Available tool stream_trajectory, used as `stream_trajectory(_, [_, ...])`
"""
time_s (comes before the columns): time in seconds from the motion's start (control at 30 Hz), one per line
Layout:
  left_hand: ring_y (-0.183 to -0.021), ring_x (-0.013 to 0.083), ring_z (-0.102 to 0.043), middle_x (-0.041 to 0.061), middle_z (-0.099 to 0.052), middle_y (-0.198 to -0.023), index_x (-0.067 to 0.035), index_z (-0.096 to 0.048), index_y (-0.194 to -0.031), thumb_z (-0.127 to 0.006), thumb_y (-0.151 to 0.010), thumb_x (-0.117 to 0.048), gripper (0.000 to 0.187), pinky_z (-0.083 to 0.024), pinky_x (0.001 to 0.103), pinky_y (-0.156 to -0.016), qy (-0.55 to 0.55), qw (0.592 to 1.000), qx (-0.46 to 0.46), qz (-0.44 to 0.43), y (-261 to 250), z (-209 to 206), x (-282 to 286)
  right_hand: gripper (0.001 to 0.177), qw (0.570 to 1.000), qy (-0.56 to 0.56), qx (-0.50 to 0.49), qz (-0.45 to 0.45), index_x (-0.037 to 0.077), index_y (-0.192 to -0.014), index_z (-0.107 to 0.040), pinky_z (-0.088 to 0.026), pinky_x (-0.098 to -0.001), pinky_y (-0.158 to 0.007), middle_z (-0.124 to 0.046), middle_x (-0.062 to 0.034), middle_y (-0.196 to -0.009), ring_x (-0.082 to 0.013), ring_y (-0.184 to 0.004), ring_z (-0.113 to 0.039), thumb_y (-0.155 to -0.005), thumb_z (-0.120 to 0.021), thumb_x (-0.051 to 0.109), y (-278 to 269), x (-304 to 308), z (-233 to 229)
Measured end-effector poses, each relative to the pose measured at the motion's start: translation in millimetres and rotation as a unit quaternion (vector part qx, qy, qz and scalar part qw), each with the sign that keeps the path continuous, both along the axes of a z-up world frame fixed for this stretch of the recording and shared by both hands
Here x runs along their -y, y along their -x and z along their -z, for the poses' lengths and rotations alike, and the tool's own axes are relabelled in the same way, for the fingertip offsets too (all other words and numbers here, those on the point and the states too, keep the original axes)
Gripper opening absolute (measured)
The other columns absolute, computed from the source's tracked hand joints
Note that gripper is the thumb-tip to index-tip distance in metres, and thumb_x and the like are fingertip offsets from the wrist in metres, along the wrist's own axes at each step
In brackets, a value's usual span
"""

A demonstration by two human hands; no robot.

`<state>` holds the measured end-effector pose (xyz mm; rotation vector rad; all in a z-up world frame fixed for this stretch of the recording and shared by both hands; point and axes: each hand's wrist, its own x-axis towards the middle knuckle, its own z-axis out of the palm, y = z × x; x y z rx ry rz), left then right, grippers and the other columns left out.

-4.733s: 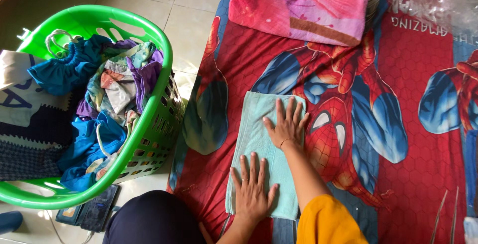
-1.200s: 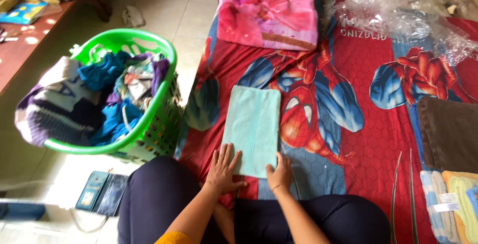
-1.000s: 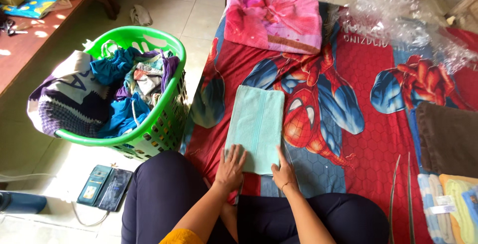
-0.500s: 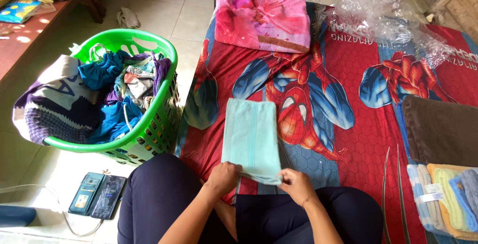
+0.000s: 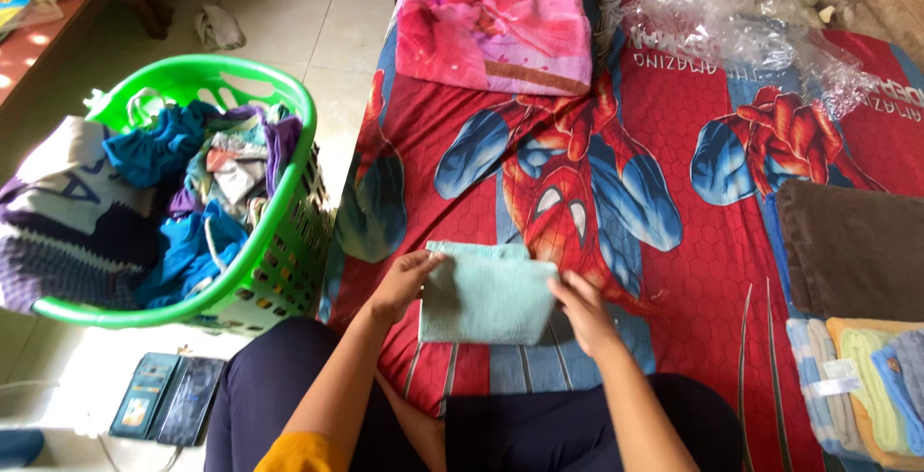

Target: The person folds a light green towel, a blue drawstring bag, and a patterned cloth on a bed, smoothing and stacking each item. The person places the folded items into a growing stack on the bed.

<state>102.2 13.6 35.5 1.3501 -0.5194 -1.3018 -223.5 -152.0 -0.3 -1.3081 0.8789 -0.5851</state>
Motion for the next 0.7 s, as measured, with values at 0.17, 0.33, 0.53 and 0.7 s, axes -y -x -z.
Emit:
stream_trajectory(0.17, [-0.08, 0.013, -0.07, 0.003, -0.077, -0.098, -0.005, -0.071, -0.115, -0.067, -0.093, -0.031, 0.034, -0.055, 0.028, -0.074, -0.116, 0.981, -0.14, -0.068, 6, 65, 5, 0.033, 0.997, -0.058, -0.019, 0.048, 0.014, -0.124, -0.056, -0.045, -0.0297, -0.083, -0.068, 0.0, -0.102, -0.0081, -0.092, -0.059, -0.094, -0.068, 0.022, -48, 17, 61])
stream_trajectory(0.33, [-0.076, 0.0097, -0.057, 0.0, -0.07, -0.09, 0.0, -0.073, -0.111, -0.068, -0.097, -0.018, 0.023, -0.048, 0.026, -0.066, 0.005, 0.997, 0.012, -0.072, 15, 119, 1, 0.043, 0.995, 0.095, -0.017, 0.027, 0.009, -0.127, -0.053, -0.049, -0.025, -0.07, -0.068, 0.0027, -0.095, -0.0044, -0.081, -0.06, -0.086, -0.062, -0.001, -45, -4, 75])
stream_trajectory(0.53, [-0.075, 0.0103, -0.055, 0.003, -0.068, -0.086, -0.002, -0.07, -0.112, -0.063, -0.101, -0.021, 0.023, -0.047, 0.03, -0.067, 0.005, 0.967, 0.17, -0.191, 29, 91, 12, 0.022, 0.972, 0.2, -0.113, 0.058, 0.007, -0.119, -0.072, -0.038, -0.0271, -0.055, -0.053, 0.0002, -0.072, -0.0068, -0.062, -0.043, -0.099, -0.063, 0.007, -70, 4, 61])
stream_trajectory(0.7, [-0.079, 0.0352, -0.071, 0.023, -0.072, -0.091, -0.004, -0.065, -0.116, -0.065, -0.094, -0.026, 0.032, -0.054, 0.042, -0.073, -0.065, 0.917, 0.343, -0.191, 37, 46, 14, 0.043, 0.945, 0.218, -0.239, 0.04, 0.014, -0.138, -0.068, -0.051, -0.0342, -0.067, -0.071, -0.0122, -0.082, -0.019, -0.067, -0.06, -0.096, -0.063, 0.018, -72, -8, 48])
